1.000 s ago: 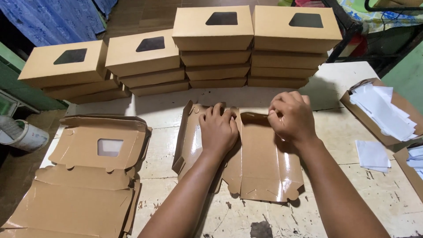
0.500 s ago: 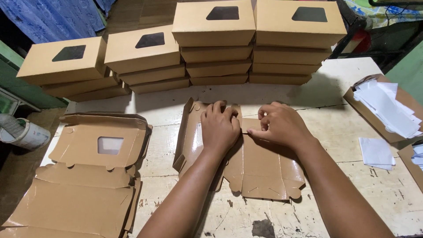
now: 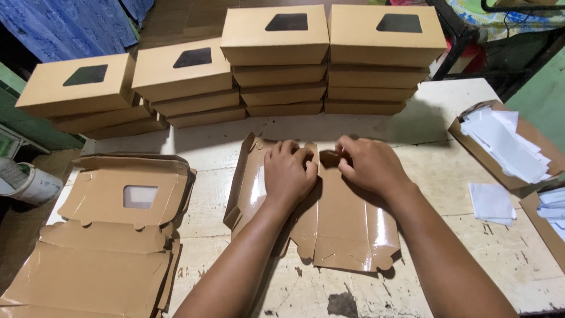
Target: Assembling cardboard food boxes by folding templates and inserting paper liners.
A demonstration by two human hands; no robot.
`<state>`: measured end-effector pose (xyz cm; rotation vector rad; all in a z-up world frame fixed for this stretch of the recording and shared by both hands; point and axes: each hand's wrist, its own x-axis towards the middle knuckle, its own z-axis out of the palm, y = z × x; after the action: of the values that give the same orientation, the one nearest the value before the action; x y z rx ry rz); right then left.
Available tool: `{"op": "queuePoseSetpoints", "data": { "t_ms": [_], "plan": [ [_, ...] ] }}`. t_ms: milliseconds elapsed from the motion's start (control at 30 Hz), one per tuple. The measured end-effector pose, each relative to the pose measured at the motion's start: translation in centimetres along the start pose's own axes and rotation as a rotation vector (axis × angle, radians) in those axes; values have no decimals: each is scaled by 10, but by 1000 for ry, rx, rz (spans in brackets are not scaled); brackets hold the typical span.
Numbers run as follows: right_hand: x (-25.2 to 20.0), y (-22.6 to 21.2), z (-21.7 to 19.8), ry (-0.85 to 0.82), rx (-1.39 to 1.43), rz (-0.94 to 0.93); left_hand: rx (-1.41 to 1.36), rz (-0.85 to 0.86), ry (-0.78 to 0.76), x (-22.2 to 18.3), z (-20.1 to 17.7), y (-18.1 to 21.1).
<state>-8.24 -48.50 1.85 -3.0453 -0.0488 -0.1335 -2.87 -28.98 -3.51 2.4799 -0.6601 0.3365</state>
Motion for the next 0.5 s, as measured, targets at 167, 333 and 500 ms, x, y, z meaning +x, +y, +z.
{"op": "queuePoseSetpoints", "data": {
  "t_ms": [167,333,500],
  "plan": [
    [-3,5,-6,-57,-40,54,76,143,70,-6,2,10],
    [-7,14,-7,-143,39,168,159,242,180,-10,-2,13],
    [-19,20,-33,-229,119,333,259,77,54,-8,-3,-23]
  ]
}}
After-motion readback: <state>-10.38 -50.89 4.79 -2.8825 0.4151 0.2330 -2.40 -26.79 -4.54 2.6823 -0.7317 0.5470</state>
